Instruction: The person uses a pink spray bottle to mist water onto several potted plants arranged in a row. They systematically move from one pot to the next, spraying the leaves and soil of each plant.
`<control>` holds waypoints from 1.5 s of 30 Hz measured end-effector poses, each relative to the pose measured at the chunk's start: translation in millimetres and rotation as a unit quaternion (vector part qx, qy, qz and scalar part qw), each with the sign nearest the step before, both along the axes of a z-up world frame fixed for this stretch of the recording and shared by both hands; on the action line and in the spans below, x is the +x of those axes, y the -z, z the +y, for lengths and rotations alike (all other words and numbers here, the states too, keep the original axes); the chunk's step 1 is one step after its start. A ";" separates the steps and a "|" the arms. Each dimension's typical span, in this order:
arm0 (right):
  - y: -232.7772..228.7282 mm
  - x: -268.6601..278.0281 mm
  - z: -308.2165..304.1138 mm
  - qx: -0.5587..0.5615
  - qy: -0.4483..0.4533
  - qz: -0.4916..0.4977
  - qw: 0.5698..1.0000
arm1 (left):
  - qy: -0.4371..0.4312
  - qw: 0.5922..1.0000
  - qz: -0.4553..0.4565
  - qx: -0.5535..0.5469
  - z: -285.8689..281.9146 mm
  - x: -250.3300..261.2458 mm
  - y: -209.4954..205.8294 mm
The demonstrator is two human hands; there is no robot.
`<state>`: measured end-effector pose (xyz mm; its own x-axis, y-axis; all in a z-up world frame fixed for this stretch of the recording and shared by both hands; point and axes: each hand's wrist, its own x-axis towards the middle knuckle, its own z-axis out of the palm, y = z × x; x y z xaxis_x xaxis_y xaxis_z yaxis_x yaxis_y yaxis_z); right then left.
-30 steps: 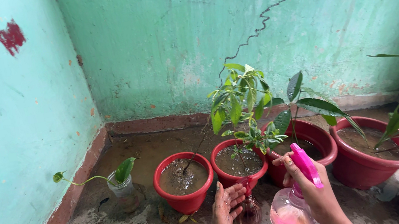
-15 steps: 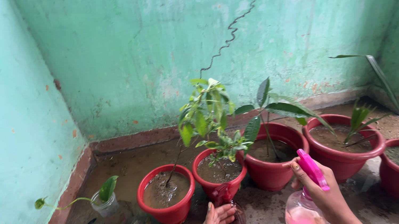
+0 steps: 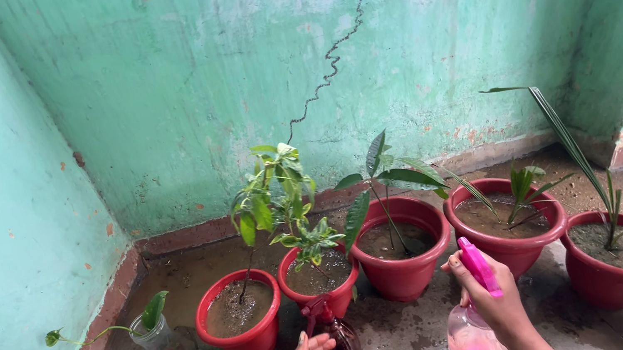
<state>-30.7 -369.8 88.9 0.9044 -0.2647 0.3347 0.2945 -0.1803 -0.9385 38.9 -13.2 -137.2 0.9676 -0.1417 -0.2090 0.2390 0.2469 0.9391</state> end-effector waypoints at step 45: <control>73.1 1.5 -59.4 0.061 -0.108 0.066 0.990 | -0.110 0.965 -0.237 -0.014 -242.3 175.9 -71.5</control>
